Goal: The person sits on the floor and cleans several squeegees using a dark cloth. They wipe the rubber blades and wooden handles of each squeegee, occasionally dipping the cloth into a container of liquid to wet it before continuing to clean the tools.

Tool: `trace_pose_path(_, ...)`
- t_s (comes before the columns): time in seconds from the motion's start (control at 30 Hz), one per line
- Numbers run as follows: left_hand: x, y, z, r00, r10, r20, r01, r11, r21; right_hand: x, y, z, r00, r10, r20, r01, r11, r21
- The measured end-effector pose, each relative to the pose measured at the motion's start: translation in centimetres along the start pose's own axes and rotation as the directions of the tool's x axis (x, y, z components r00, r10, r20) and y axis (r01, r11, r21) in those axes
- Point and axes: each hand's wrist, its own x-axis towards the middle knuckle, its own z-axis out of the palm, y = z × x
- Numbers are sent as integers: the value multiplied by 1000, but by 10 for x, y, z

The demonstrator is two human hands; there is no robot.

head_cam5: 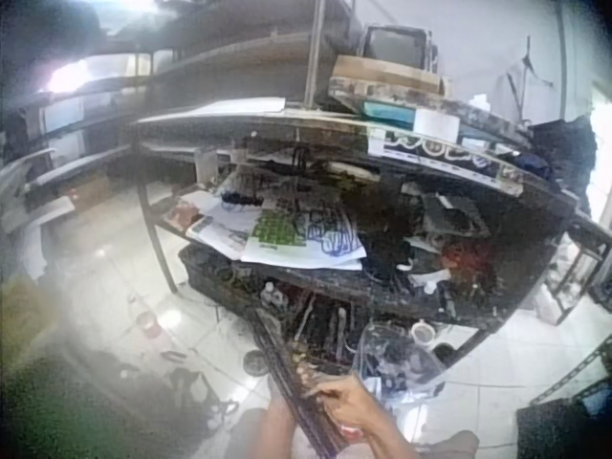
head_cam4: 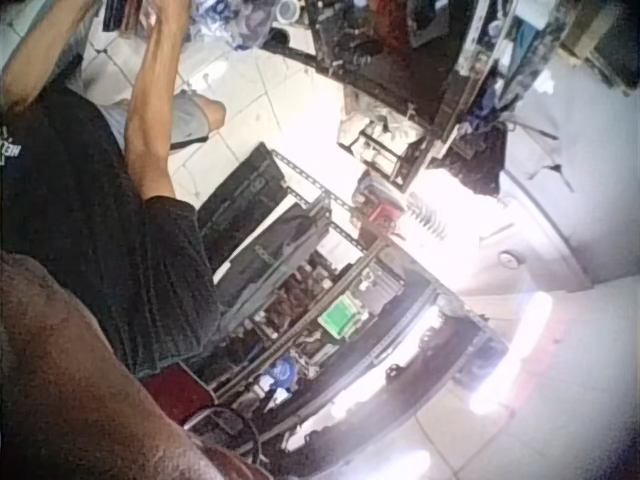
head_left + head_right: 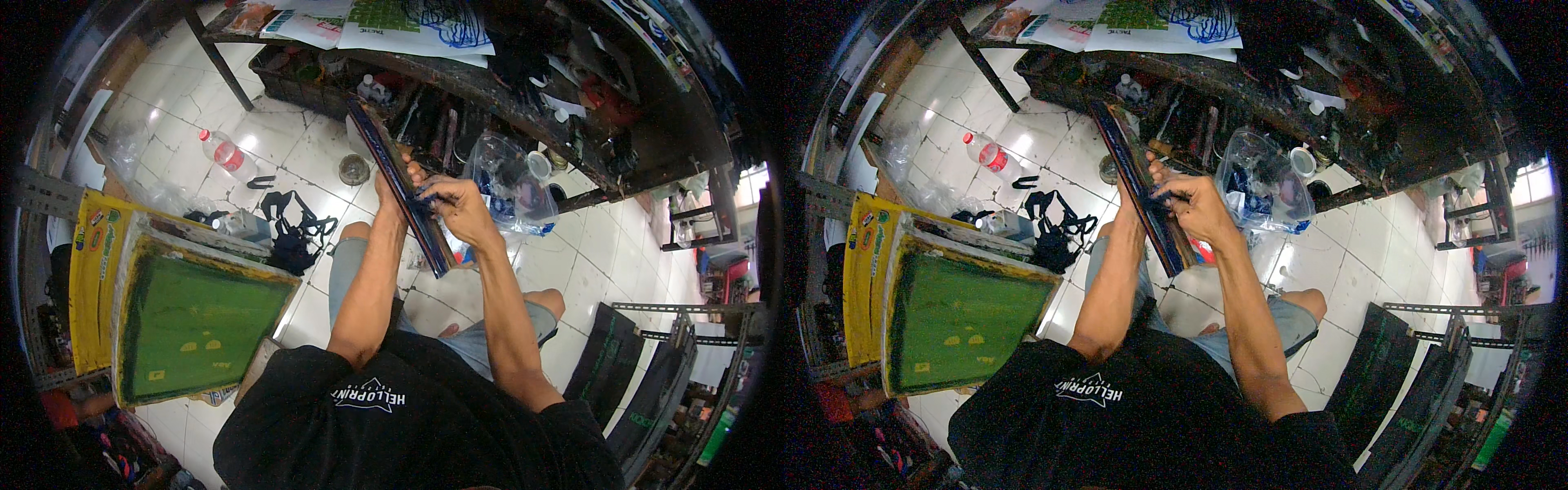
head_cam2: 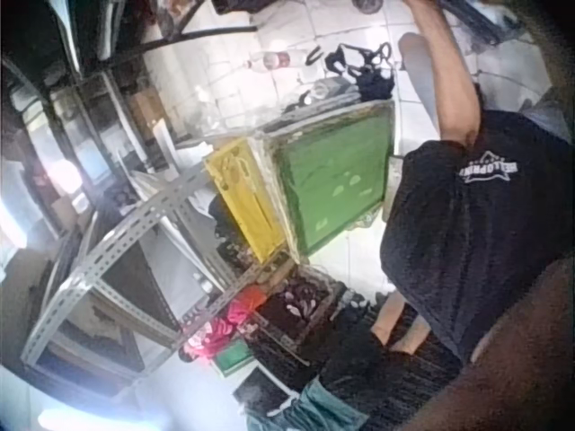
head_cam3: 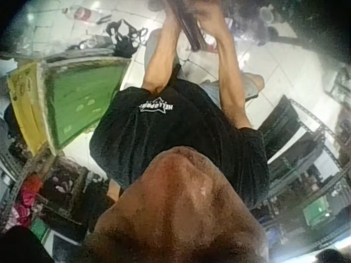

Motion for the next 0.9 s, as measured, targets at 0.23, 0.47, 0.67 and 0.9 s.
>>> trace_pose_path(0.23,4,21,-6,991,101,-93,-101,995,9,-24,-5,-6,993,105,45,-107,993,49)
trace_pose_path(0.47,8,35,-21,965,173,-195,-170,985,30,-44,-2,-28,984,117,135,-134,983,125)
trace_pose_path(0.67,9,72,-44,954,262,-149,-269,963,-31,-63,-18,-87,910,76,-407,-87,996,-7)
trace_pose_path(0.9,-5,109,-63,961,275,9,-273,959,-73,-70,97,-159,936,-68,-347,-296,386,-874)
